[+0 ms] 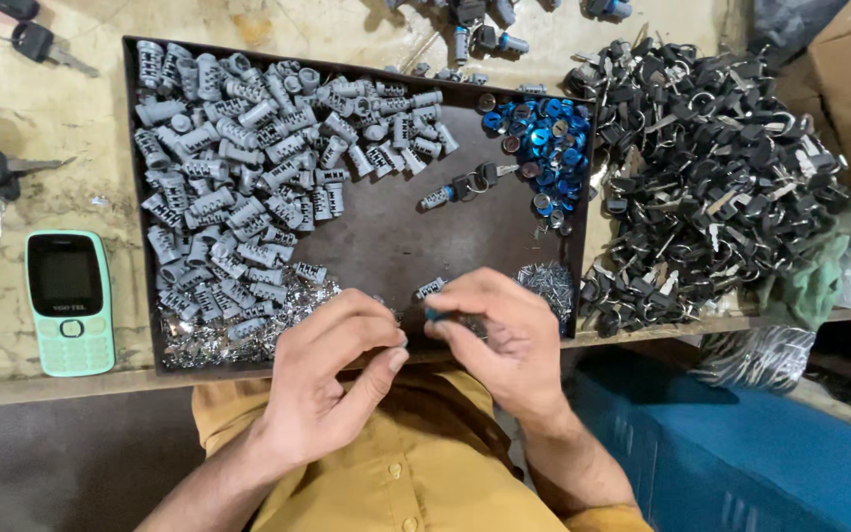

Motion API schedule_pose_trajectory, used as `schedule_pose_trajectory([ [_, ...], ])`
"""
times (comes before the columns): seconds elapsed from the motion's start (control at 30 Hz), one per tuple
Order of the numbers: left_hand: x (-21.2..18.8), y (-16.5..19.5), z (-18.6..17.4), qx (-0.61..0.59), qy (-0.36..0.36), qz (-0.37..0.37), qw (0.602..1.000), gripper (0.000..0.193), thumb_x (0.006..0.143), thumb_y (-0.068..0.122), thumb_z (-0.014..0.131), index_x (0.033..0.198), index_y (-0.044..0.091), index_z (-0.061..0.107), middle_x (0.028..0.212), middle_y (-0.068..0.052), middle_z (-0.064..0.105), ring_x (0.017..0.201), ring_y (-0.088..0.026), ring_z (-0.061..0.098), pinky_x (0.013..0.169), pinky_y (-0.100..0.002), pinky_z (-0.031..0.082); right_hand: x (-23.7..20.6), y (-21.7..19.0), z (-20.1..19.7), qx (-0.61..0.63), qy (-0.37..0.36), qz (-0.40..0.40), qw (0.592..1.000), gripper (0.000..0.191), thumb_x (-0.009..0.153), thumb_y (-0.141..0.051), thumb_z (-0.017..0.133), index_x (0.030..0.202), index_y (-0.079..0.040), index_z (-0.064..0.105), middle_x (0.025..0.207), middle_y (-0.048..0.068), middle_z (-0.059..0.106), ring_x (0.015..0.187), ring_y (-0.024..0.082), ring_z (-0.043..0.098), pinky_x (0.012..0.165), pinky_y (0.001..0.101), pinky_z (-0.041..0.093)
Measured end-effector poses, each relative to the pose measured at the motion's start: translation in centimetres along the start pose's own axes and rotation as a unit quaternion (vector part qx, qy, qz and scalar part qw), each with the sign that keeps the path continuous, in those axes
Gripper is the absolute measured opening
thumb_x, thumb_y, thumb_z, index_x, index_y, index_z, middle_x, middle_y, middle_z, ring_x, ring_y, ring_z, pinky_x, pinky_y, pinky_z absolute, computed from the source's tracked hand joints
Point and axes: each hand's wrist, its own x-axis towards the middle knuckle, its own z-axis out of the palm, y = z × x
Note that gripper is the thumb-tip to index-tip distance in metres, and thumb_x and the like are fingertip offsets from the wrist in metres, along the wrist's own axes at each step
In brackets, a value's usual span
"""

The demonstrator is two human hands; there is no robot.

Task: The person sits at a workbench assembling padlock cylinder components. They pick grey lock cylinders from a tray, insert small pins and springs, press blue caps onto each cylinder by hand, and place finished assemblies back on the tray, repeating the cycle.

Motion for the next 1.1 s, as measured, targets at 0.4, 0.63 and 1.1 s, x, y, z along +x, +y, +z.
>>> schedule_pose_trajectory([
  [0.4,-0.4,-0.6,0.7,-0.029,0.007,0.001,1.0,0.015,0.084,-0.006,0.073,0.095,0.002,0.066,0.095,-0.009,0.067,0.078,-0.018,0.067,0.064,-0.027,0.054,-1.5,0.3,2.2,0.161,-0.002,-0.018,0.987,0.023,0.096,0.006,0.071,0.119,0.004,0.07,0.118,0.015,0.066,0.106,0.018,0.066,0.094,0.0282,0.053],
  [0.63,0.2,-0.4,-0.3,-0.297,0.013,-0.219,0.93,0.051,0.085,-0.008,0.073,0.129,0.007,0.054,0.095,-0.003,0.064,0.086,-0.008,0.06,0.075,-0.022,0.05,-1.4,-1.0,1.4,0.006,-0.086,-0.039,0.995,0.05,0.078,-0.012,0.086,0.125,-0.005,0.07,0.112,0.012,0.061,0.098,0.019,0.066,0.086,0.029,0.056],
  [1.1,-1.5,-2.1,-0.2,-0.257,0.063,-0.271,0.925,0.014,0.096,0.003,0.066,0.107,-0.003,0.072,0.093,-0.006,0.067,0.066,-0.008,0.058,0.057,-0.023,0.05,3.6,-0.9,-1.9,-0.294,0.068,-0.072,0.951,0.052,0.079,-0.008,0.084,0.128,-0.007,0.066,0.11,0.017,0.06,0.091,0.026,0.066,0.066,0.0291,0.056],
])
